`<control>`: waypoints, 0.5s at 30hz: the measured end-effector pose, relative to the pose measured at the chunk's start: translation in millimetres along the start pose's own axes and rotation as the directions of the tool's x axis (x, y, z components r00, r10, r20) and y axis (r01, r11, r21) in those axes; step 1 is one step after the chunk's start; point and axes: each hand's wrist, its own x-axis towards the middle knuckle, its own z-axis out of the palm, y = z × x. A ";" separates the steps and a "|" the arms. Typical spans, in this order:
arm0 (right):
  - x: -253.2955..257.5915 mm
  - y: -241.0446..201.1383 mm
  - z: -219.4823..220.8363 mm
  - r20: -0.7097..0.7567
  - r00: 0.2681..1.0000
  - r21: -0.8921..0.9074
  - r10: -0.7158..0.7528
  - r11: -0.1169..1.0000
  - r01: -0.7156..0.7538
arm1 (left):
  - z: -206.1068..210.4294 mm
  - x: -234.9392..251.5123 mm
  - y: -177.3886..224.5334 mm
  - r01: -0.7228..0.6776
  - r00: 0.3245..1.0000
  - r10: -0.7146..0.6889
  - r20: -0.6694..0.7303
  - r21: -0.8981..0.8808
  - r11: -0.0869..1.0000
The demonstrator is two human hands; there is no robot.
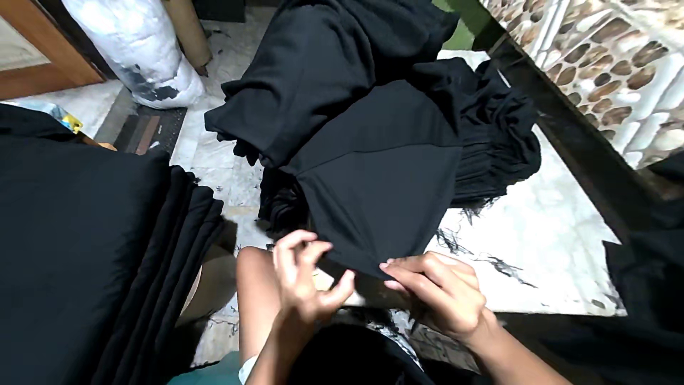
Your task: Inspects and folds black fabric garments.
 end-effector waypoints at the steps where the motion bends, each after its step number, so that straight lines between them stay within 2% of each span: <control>1: 7.0 -0.5 -2.0 0.005 1.000 -0.003 -0.008 1.000 0.008 | 9.1 4.9 1.7 -0.030 0.999 0.031 -0.028 0.043 0.999; 3: 21.9 0.8 -8.6 -0.002 1.000 -0.013 -0.001 1.000 0.001 | 21.7 15.1 -6.4 0.017 0.993 -0.011 -0.122 0.050 0.999; 4: 28.8 2.5 -10.5 -0.025 0.999 -0.018 0.020 1.000 -0.020 | 25.5 19.2 -10.9 0.065 0.986 -0.069 -0.150 -0.031 0.997; 5: 34.7 5.2 -9.1 -0.064 0.996 -0.029 0.057 0.998 -0.059 | 28.0 22.6 -11.5 0.106 0.979 -0.136 -0.152 -0.193 0.975; 6: 38.9 9.5 -3.2 -0.108 0.988 -0.046 0.114 0.992 -0.119 | 28.3 25.4 -6.5 0.156 0.968 -0.223 -0.113 -0.427 0.891; 7: 40.4 16.5 7.7 -0.146 0.971 -0.059 0.190 0.978 -0.200 | 25.6 27.5 2.0 0.239 0.946 -0.324 -0.006 -0.661 0.712; 8: 40.0 26.1 22.3 -0.157 0.949 -0.068 0.275 0.955 -0.288 | 21.7 29.0 8.3 0.332 0.901 -0.418 0.120 -0.811 0.482; 9: 38.9 36.3 37.5 -0.123 0.921 -0.069 0.370 0.923 -0.379 | 17.8 30.8 10.8 0.389 0.841 -0.493 0.224 -0.883 0.263; 10: 38.0 44.8 51.6 -0.061 0.887 -0.060 0.458 0.885 -0.461 | 15.8 31.8 10.3 0.421 0.786 -0.541 0.299 -0.900 0.115; 11: 37.6 48.2 62.0 -0.016 0.858 -0.066 0.513 0.856 -0.512 | 14.8 30.2 7.8 0.441 0.757 -0.549 0.354 -0.897 0.030; 12: 38.7 45.3 66.3 0.005 0.843 -0.075 0.537 0.841 -0.535 | 13.5 26.7 4.0 0.441 0.762 -0.520 0.386 -0.898 -0.020; 13: 39.9 37.4 65.6 0.020 0.832 -0.055 0.554 0.832 -0.553 | 11.7 23.2 1.7 0.426 0.780 -0.497 0.381 -0.905 -0.026; 15: 37.0 15.7 58.2 0.044 0.824 0.020 0.565 0.824 -0.566 | 8.3 19.2 3.2 0.391 0.808 -0.508 0.298 -0.916 0.084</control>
